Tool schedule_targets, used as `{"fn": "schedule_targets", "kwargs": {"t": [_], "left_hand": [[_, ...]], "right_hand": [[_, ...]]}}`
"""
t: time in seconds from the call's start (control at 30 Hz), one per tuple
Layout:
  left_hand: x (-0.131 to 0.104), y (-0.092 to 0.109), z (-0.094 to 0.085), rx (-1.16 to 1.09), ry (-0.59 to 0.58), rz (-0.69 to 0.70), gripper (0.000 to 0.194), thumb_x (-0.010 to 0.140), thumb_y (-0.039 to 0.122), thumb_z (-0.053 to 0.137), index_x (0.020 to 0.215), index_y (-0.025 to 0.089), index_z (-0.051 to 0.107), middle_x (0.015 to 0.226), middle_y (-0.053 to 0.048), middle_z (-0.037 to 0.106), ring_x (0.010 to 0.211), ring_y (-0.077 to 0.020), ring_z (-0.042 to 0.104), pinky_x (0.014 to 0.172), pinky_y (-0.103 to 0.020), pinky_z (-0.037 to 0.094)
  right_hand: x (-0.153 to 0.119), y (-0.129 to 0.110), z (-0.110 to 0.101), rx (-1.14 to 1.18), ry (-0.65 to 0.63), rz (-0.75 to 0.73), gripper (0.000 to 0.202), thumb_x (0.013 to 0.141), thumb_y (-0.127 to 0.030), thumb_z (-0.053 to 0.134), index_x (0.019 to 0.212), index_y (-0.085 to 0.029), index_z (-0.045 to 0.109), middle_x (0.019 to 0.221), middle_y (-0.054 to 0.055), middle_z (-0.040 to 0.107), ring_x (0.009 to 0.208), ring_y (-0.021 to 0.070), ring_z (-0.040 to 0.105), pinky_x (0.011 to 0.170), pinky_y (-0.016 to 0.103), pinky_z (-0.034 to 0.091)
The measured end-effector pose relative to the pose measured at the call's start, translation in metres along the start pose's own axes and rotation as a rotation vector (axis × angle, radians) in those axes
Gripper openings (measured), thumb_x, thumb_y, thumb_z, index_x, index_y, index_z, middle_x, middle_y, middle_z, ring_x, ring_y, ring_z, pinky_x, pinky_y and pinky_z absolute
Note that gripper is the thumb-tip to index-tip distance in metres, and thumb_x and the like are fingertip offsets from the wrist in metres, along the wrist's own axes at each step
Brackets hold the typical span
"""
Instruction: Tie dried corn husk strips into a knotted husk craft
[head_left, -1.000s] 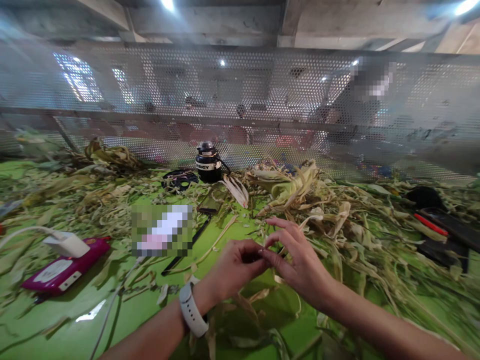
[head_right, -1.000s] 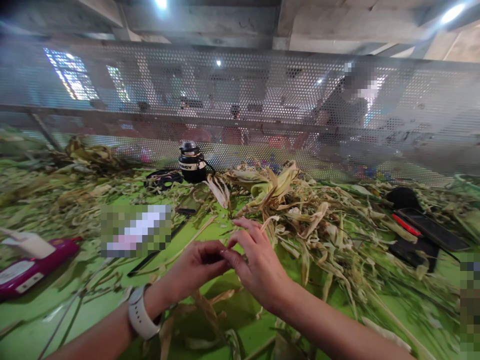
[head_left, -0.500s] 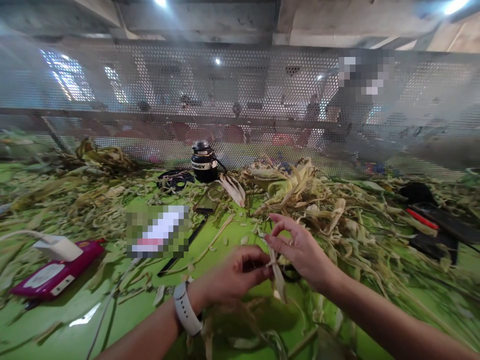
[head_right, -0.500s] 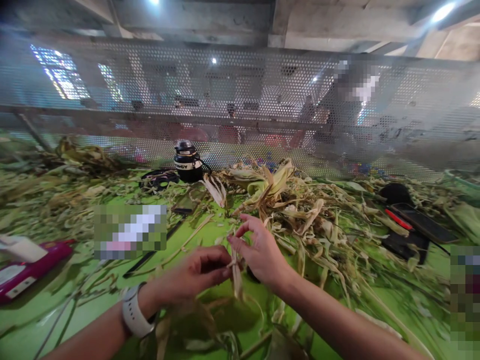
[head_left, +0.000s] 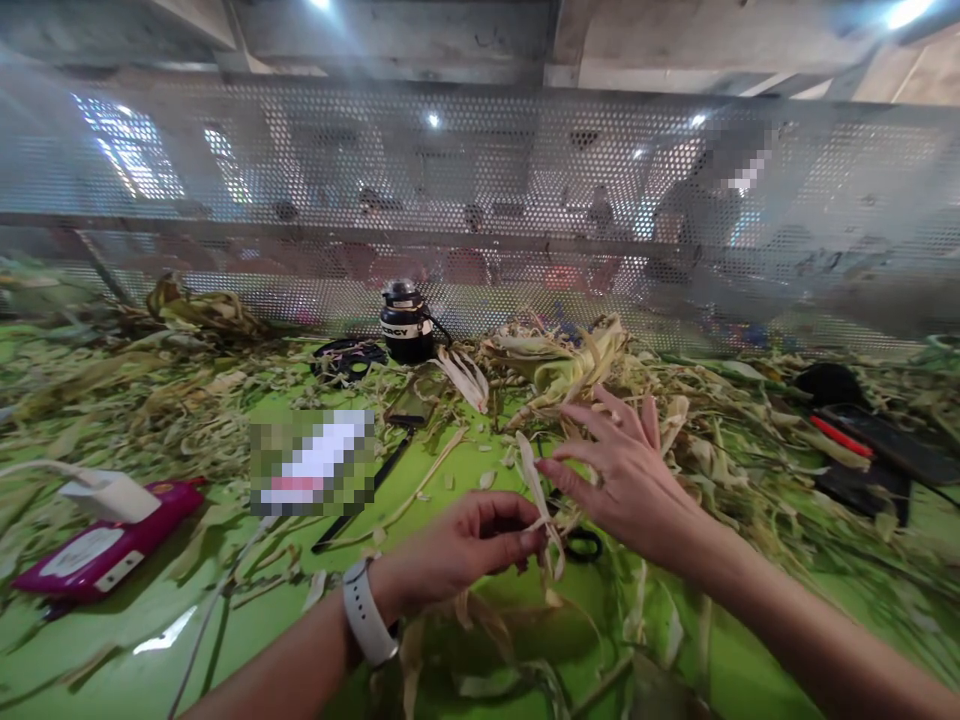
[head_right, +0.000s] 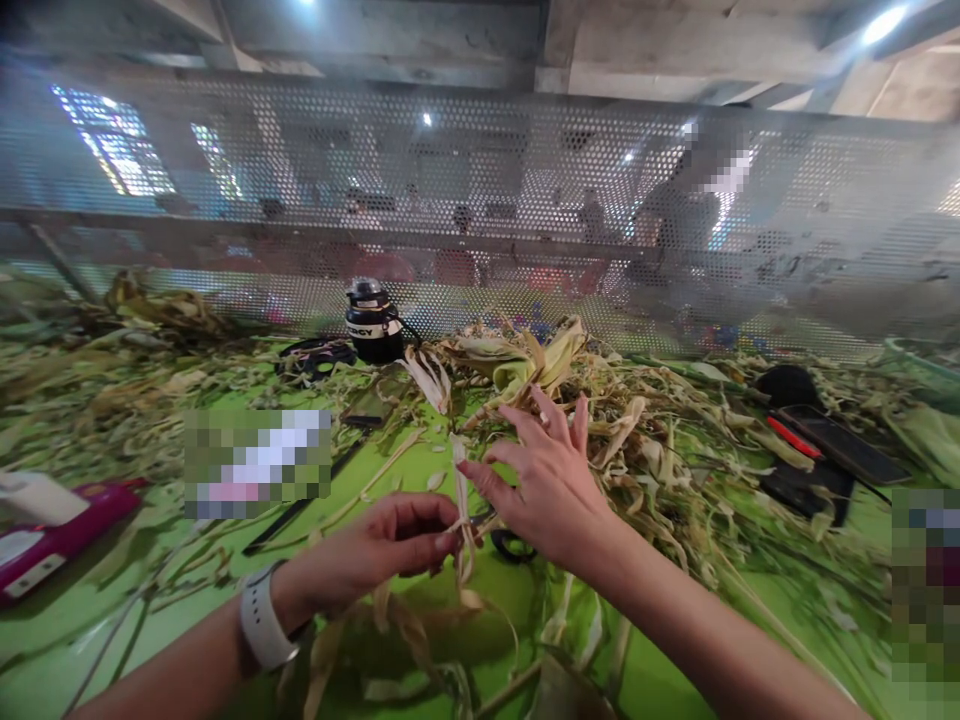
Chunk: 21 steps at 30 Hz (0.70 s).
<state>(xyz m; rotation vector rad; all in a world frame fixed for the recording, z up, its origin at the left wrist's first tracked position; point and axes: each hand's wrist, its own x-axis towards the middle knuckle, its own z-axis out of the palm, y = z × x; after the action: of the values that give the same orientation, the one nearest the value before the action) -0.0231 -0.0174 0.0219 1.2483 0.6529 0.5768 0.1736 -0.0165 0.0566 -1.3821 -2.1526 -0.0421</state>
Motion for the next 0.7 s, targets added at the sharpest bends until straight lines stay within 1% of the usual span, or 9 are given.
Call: {"fn": "schedule_targets", "kwargs": {"t": [0.07, 0.13, 0.2, 0.27, 0.33, 0.4, 0.43, 0.53, 0.7], "left_hand": [[0.000, -0.001, -0.001, 0.012, -0.010, 0.014, 0.031, 0.068, 0.043, 0.072, 0.081, 0.015, 0.066, 0.070, 0.001, 0.057, 0.061, -0.0080, 0.046, 0.059, -0.019, 0.037], [-0.001, 0.000, -0.001, 0.021, -0.011, 0.015, 0.033, 0.067, 0.044, 0.072, 0.080, 0.015, 0.065, 0.070, 0.001, 0.057, 0.061, -0.0085, 0.047, 0.060, -0.020, 0.038], [-0.001, 0.002, 0.000, 0.038, -0.018, 0.013, 0.033, 0.067, 0.045, 0.072, 0.078, 0.015, 0.065, 0.069, 0.001, 0.056, 0.061, -0.0086, 0.047, 0.060, -0.020, 0.038], [-0.001, 0.004, 0.001, 0.054, -0.028, 0.015, 0.032, 0.068, 0.046, 0.071, 0.077, 0.015, 0.065, 0.068, 0.002, 0.055, 0.060, -0.0085, 0.046, 0.059, -0.020, 0.037], [-0.001, 0.004, 0.002, 0.065, -0.027, 0.022, 0.031, 0.069, 0.045, 0.070, 0.078, 0.016, 0.065, 0.067, 0.002, 0.055, 0.059, -0.0082, 0.044, 0.058, -0.020, 0.036], [-0.001, 0.003, 0.002, 0.073, -0.021, 0.029, 0.030, 0.070, 0.044, 0.069, 0.078, 0.016, 0.066, 0.066, 0.003, 0.054, 0.058, -0.0078, 0.042, 0.056, -0.019, 0.034], [-0.001, 0.003, 0.002, 0.078, -0.021, 0.031, 0.029, 0.070, 0.043, 0.069, 0.077, 0.016, 0.066, 0.065, 0.003, 0.053, 0.057, -0.0077, 0.041, 0.056, -0.019, 0.033], [-0.002, 0.002, 0.002, 0.093, -0.037, 0.032, 0.025, 0.072, 0.041, 0.068, 0.076, 0.015, 0.067, 0.063, 0.003, 0.052, 0.057, -0.0078, 0.041, 0.055, -0.019, 0.033], [-0.003, 0.003, 0.006, 0.235, -0.145, 0.067, 0.023, 0.076, 0.039, 0.064, 0.077, 0.017, 0.071, 0.072, -0.001, 0.059, 0.065, -0.0119, 0.049, 0.064, -0.022, 0.039]], "right_hand": [[-0.003, 0.000, -0.007, -0.065, -0.014, -0.072, 0.020, 0.080, -0.044, 0.061, 0.074, -0.027, 0.071, 0.125, 0.002, 0.057, 0.133, 0.0369, 0.021, 0.104, 0.062, -0.013], [-0.003, -0.001, -0.013, -0.083, 0.036, -0.095, 0.014, 0.079, -0.037, 0.063, 0.074, -0.027, 0.071, 0.126, 0.001, 0.057, 0.134, 0.0371, 0.020, 0.105, 0.064, -0.009], [-0.003, -0.003, -0.016, -0.048, 0.071, -0.090, 0.013, 0.081, -0.029, 0.060, 0.075, -0.025, 0.071, 0.123, 0.003, 0.060, 0.131, 0.0360, 0.027, 0.106, 0.064, -0.001], [-0.001, -0.007, -0.016, 0.041, -0.022, -0.082, 0.018, 0.083, -0.026, 0.056, 0.076, -0.024, 0.072, 0.111, 0.004, 0.067, 0.123, 0.0326, 0.042, 0.107, 0.061, 0.009], [0.000, -0.011, -0.012, 0.181, -0.174, -0.066, 0.021, 0.085, -0.029, 0.054, 0.075, -0.023, 0.072, 0.097, 0.004, 0.071, 0.108, 0.0273, 0.055, 0.104, 0.052, 0.027], [0.000, -0.012, -0.005, 0.348, -0.248, -0.025, 0.019, 0.084, -0.032, 0.058, 0.074, -0.023, 0.072, 0.093, 0.004, 0.070, 0.097, 0.0224, 0.060, 0.092, 0.039, 0.042], [0.000, -0.013, -0.001, 0.419, -0.239, -0.001, 0.016, 0.081, -0.032, 0.061, 0.074, -0.022, 0.072, 0.093, 0.004, 0.069, 0.094, 0.0206, 0.061, 0.087, 0.034, 0.045], [0.000, -0.012, 0.008, 0.557, -0.164, 0.091, 0.010, 0.076, -0.029, 0.068, 0.072, -0.021, 0.072, 0.085, 0.003, 0.065, 0.083, 0.0167, 0.060, 0.077, 0.028, 0.046], [0.003, -0.015, 0.011, 0.814, -0.218, 0.293, 0.016, 0.077, -0.030, 0.064, 0.070, -0.017, 0.070, 0.064, -0.002, 0.061, 0.062, 0.0116, 0.055, 0.061, 0.023, 0.042]]}}
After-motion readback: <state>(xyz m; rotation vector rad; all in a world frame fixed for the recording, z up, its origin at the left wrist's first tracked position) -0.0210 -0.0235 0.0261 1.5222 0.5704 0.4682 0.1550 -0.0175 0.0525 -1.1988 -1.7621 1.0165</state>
